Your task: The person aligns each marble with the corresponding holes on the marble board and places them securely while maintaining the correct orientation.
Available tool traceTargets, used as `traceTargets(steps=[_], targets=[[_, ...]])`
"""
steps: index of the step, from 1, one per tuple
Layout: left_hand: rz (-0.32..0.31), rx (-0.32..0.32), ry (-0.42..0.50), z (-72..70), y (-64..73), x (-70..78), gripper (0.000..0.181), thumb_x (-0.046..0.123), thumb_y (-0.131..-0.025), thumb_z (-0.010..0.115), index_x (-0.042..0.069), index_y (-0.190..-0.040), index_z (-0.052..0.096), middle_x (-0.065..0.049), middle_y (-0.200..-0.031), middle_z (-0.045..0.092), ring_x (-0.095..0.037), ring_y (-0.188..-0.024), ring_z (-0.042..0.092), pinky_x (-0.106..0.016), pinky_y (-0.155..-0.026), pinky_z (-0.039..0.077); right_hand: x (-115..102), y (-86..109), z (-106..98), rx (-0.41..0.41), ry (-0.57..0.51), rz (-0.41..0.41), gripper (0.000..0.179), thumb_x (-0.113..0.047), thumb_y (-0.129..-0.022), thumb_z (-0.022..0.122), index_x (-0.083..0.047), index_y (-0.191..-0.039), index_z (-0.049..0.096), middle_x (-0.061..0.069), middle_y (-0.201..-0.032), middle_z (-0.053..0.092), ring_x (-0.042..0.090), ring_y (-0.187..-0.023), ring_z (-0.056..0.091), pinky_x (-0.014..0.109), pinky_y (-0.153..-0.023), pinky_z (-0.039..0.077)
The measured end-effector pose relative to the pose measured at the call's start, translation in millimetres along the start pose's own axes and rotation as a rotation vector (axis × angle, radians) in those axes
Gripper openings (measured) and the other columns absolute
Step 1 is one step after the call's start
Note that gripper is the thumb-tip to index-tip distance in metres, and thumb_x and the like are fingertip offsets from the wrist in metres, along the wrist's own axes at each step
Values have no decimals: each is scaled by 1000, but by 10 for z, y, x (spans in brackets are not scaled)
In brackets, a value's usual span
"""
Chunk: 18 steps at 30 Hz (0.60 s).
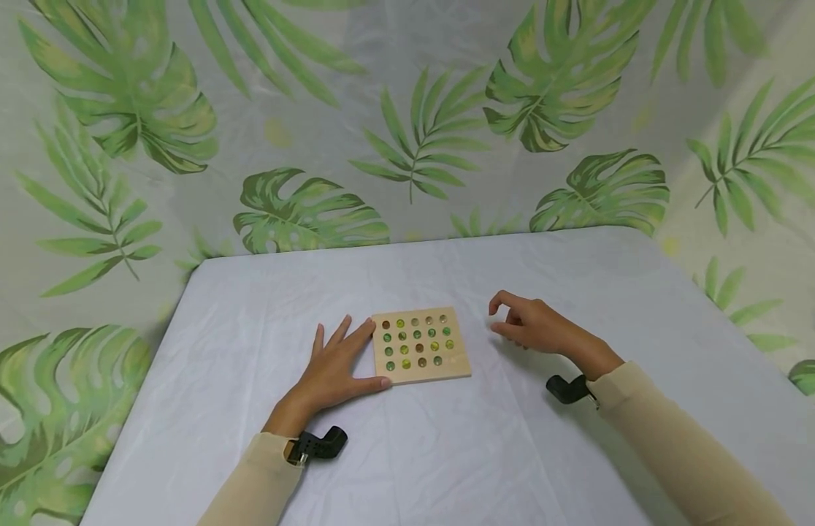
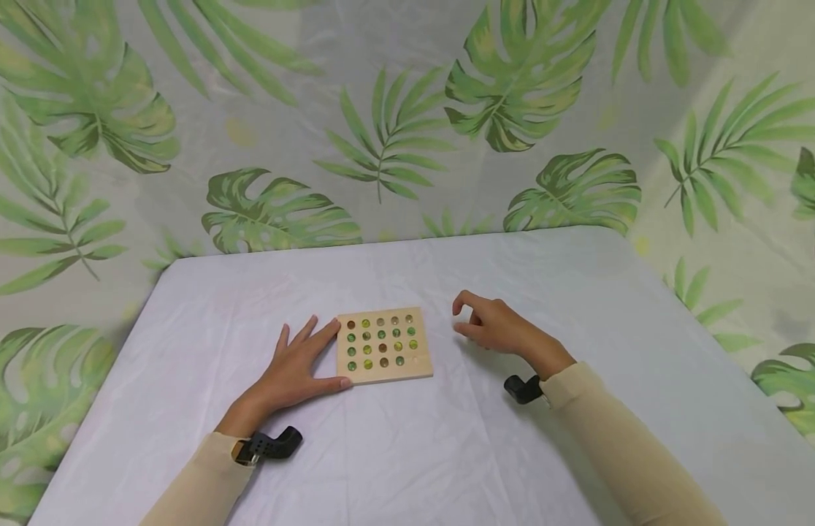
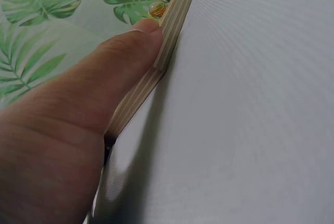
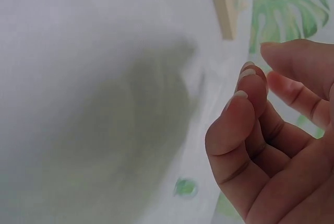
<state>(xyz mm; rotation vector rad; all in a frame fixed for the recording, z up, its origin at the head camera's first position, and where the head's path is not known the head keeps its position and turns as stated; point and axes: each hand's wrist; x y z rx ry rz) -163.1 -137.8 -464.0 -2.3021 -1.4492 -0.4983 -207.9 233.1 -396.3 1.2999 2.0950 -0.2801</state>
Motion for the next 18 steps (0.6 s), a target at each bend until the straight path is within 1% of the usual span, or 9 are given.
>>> traceTargets(steps=[5, 11, 18], targets=[[12, 11, -2, 20, -11, 3, 106, 74, -72, 65, 17, -154, 28, 2, -156, 30, -28, -147, 11, -57, -113, -11, 122, 26, -55, 28, 4, 22, 25, -20, -97, 60, -11, -117, 48, 11, -72, 61, 18, -57, 54, 33, -52, 47], [4, 5, 6, 30, -3, 12, 106, 74, -72, 65, 17, -154, 27, 2, -156, 29, -28, -147, 11, -56, -113, -12, 249, 61, -115, 40, -3, 44, 26, -21, -97, 59, -11, -118, 48, 10, -70, 59, 19, -57, 53, 34, -52, 46], [3, 10, 1, 36, 11, 21, 106, 74, -71, 66, 17, -153, 29, 2, -156, 30, -28, -147, 11, -57, -113, -11, 387, 101, -156, 52, 16, 76, 24, -20, -97, 59, -11, -117, 49, 4, -59, 52, 18, -53, 50, 32, -53, 43]])
Point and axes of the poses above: each hand's wrist, its own y-axis away from the middle knuckle, its own z-axis out of the palm, x = y × z
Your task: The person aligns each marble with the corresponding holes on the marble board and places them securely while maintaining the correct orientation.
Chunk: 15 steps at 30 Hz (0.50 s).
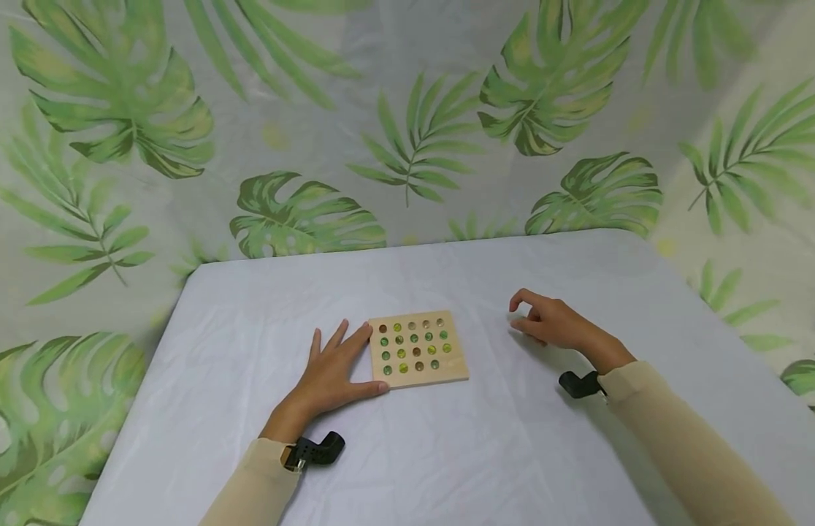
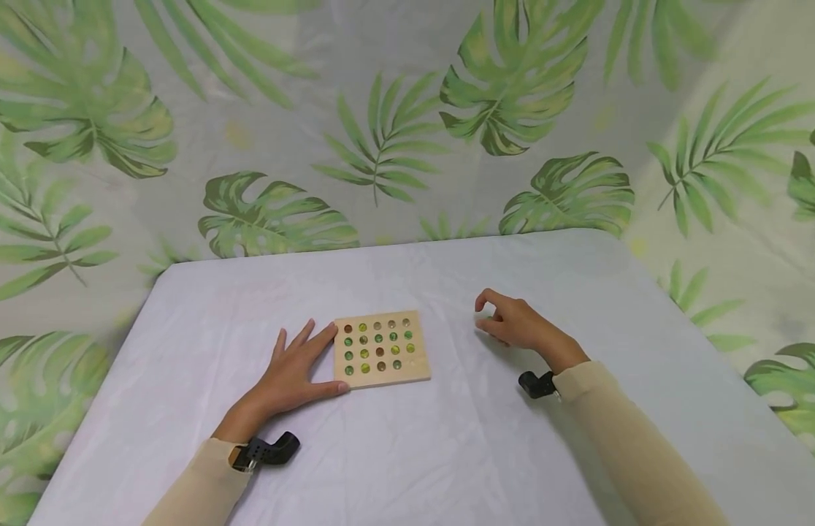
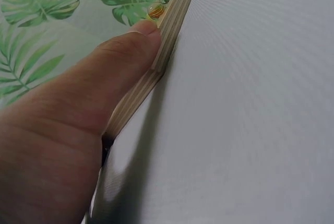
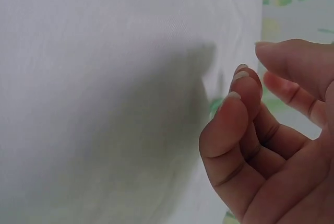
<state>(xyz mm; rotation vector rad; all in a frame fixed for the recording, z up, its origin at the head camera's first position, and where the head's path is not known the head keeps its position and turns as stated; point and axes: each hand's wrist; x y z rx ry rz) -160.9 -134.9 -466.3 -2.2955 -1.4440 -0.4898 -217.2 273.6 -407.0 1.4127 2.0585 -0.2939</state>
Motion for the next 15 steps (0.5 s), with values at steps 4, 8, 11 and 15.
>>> traceTargets(steps=[4, 8, 11, 15], targets=[[1, -2, 5, -5, 9, 4, 106, 74, -72, 66, 17, -153, 29, 2, -156, 30, -28, -147, 11, -57, -113, -11, 51, 18, -29, -3, 7, 23, 25, -20, -97, 59, -10, -117, 48, 4, -57, 51, 18, -53, 49, 32, -54, 42], [-3, -8, 7, -3, 8, 6, 106, 73, -72, 65, 17, -153, 28, 2, -156, 29, -28, -147, 10, -56, -113, -12, 98, 42, -63, -4, -3, 34, 25, -20, -97, 59, -9, -117, 47, 4, -55, 49, 18, -52, 47, 32, -54, 41], [-7, -11, 7, 3, 11, -1, 106, 73, -72, 66, 17, -153, 28, 2, -156, 29, -28, -148, 10, -56, -113, -12, 129, 60, -77, -10, -17, 44, 26, -20, -97, 59, -9, -116, 47, 3, -55, 48, 19, -52, 47, 33, -55, 41], [-10, -12, 3, 8, 12, -9, 106, 75, -72, 64, 18, -154, 28, 3, -156, 29, -26, -148, 10, -55, -114, -12, 170, 66, -76, -12, -40, 65, 25, -20, -97, 59, -9, -116, 47, 3, -56, 48, 19, -53, 47, 33, -55, 42]])
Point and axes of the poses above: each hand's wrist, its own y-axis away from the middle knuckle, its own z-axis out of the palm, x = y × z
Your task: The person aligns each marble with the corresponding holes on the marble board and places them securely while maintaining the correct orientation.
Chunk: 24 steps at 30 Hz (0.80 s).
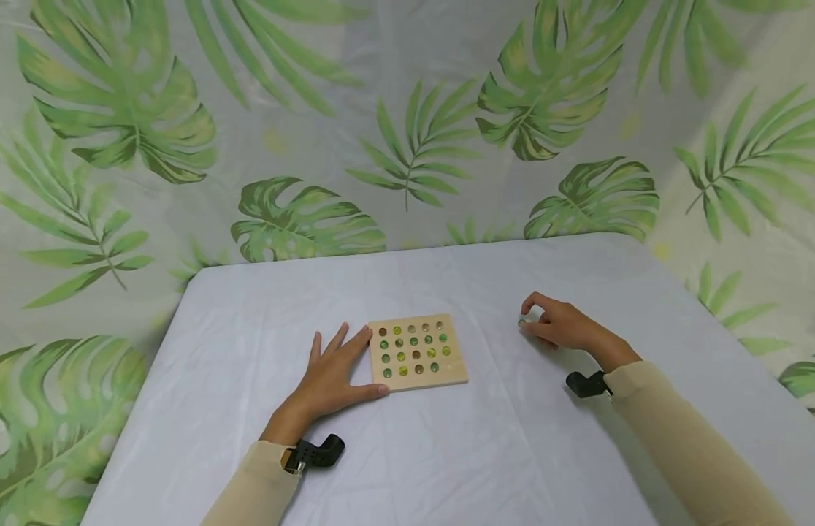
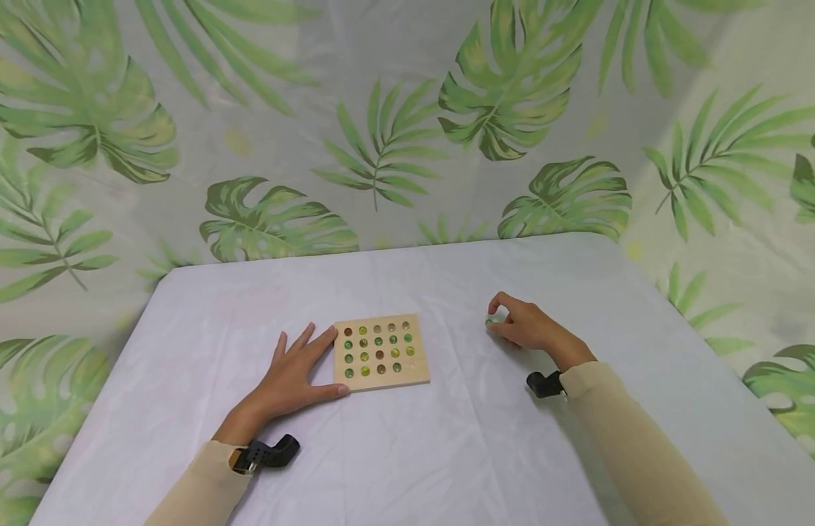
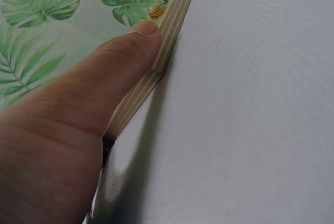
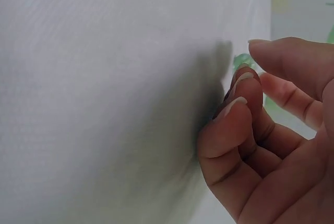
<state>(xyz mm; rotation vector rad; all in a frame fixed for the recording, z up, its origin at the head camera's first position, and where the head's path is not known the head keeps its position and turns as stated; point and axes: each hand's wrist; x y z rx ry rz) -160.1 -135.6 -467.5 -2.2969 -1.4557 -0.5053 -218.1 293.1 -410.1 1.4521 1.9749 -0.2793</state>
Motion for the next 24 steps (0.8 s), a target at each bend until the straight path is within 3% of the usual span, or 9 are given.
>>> traceTargets(steps=[12, 24], targets=[[3, 2, 21, 22, 8, -2, 105, 74, -72, 65, 19, -153, 29, 4, -156, 30, -26, -148, 10, -54, -114, -13, 110, -19, 52, 6, -13, 39, 25, -21, -96, 61, -11, -115, 49, 6, -64, 55, 19, -58, 53, 31, -55, 45], [-1, 9, 10, -6, 21, 15, 105, 75, -71, 65, 20, -153, 29, 4, -156, 30, -26, -148, 10, -55, -114, -11, 89, -24, 75, 31, 23, -1, 22, -18, -96, 61, -11, -113, 50, 4, -61, 53, 18, -56, 51, 31, -52, 44]])
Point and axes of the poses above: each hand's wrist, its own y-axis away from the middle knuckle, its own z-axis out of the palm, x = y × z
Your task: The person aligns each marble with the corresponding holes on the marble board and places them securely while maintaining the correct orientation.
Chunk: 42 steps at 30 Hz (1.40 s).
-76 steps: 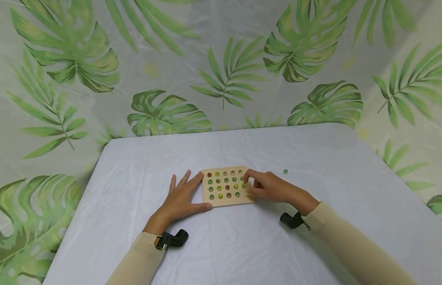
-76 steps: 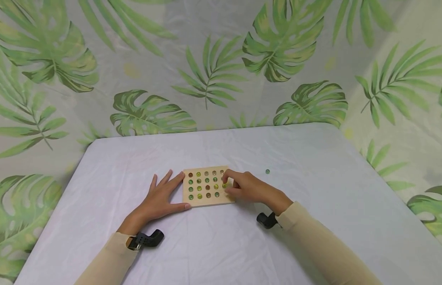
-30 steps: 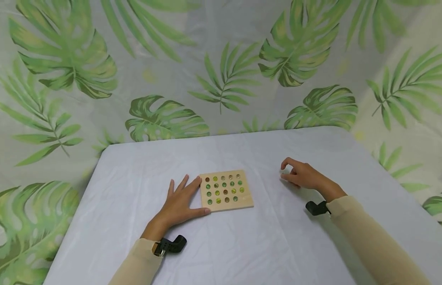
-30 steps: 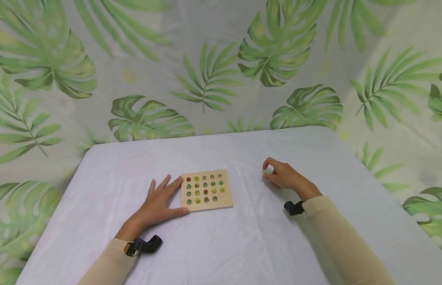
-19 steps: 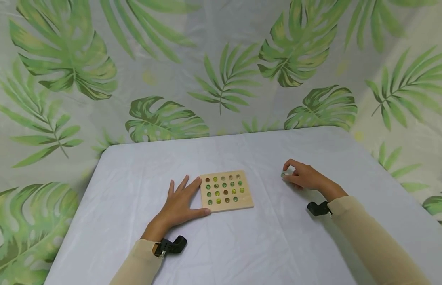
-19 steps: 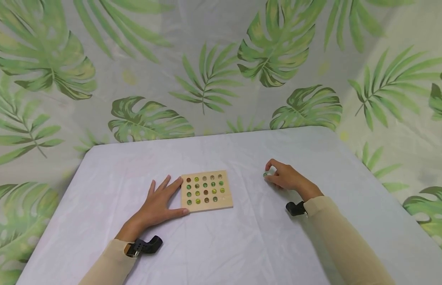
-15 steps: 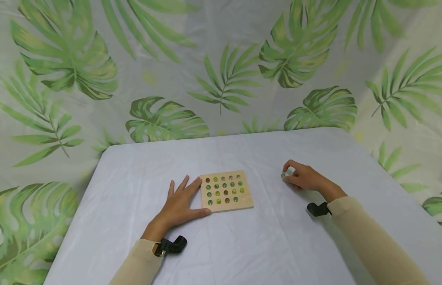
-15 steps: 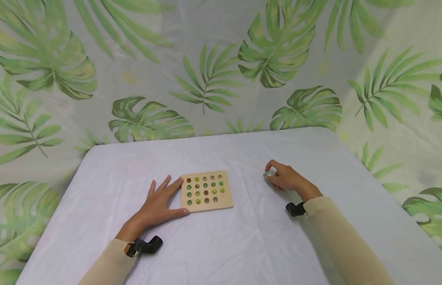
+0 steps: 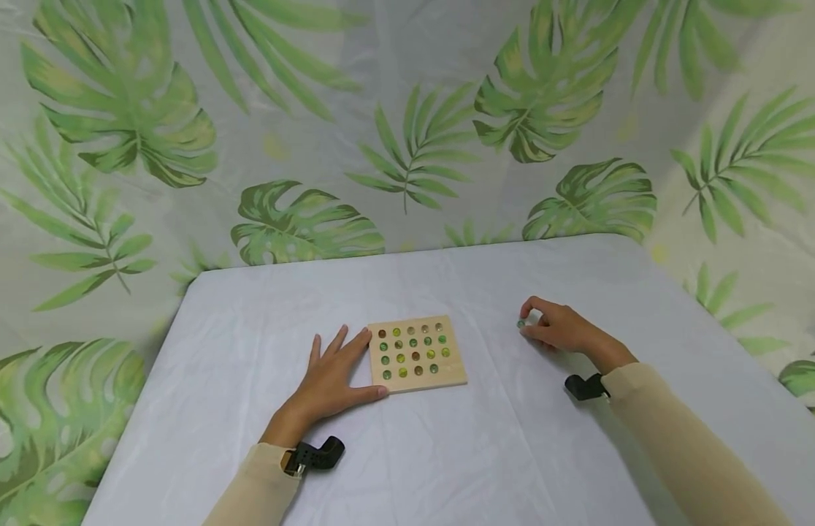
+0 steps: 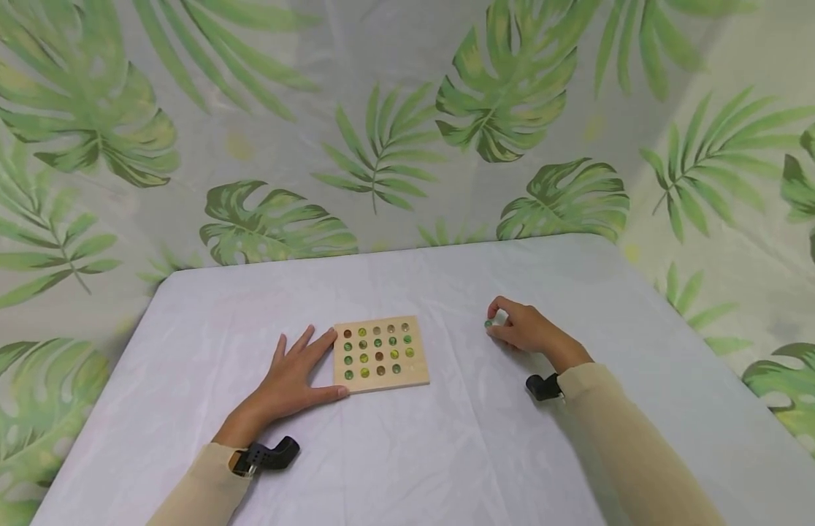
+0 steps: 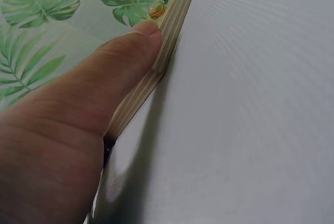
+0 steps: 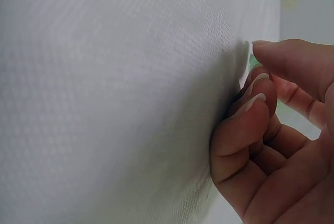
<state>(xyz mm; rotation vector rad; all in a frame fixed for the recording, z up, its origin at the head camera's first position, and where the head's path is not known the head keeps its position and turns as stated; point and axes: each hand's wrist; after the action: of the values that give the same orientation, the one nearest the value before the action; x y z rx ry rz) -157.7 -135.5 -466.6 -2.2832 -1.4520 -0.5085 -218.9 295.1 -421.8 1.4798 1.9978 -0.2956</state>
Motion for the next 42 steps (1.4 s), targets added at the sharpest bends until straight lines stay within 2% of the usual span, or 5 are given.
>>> traceTargets(steps=[7, 21, 28, 42], targets=[[-12, -4, 8, 15, 39, -13, 105, 73, -71, 67, 19, -153, 29, 3, -156, 31, -26, -148, 11, -55, -114, -11, -12, -3, 30, -17, 0, -1, 20, -18, -96, 60, -10, -112, 51, 4, -61, 52, 17, -56, 50, 31, -53, 43], [-19, -13, -8, 24, 41, -23, 106, 76, -71, 64, 20, -154, 28, 4, -156, 29, -25, -148, 10, -55, -114, -11, -32, -7, 36, -25, 28, 16, 19, -17, -96, 61, -10, -111, 51, 2, -59, 50, 17, -56, 49, 30, -53, 42], [-8, -1, -6, 30, 16, -23, 106, 76, -71, 63, 20, -154, 28, 5, -156, 29, -25, -148, 10, -54, -114, -11, -44, -11, 1, -20, 36, 13, 16, -16, -96, 60, -11, -109, 52, 4, -60, 51, 17, -56, 49, 31, -51, 41], [-14, -19, -12, 11, -20, 0, 106, 76, -72, 63, 20, -154, 27, 4, -156, 29, -26, -148, 9, -54, -114, -12, 11, -35, -10, 6, 35, 1, 14, -17, -97, 59, -11, -107, 53, 2, -59, 51, 17, -54, 49, 30, -51, 42]])
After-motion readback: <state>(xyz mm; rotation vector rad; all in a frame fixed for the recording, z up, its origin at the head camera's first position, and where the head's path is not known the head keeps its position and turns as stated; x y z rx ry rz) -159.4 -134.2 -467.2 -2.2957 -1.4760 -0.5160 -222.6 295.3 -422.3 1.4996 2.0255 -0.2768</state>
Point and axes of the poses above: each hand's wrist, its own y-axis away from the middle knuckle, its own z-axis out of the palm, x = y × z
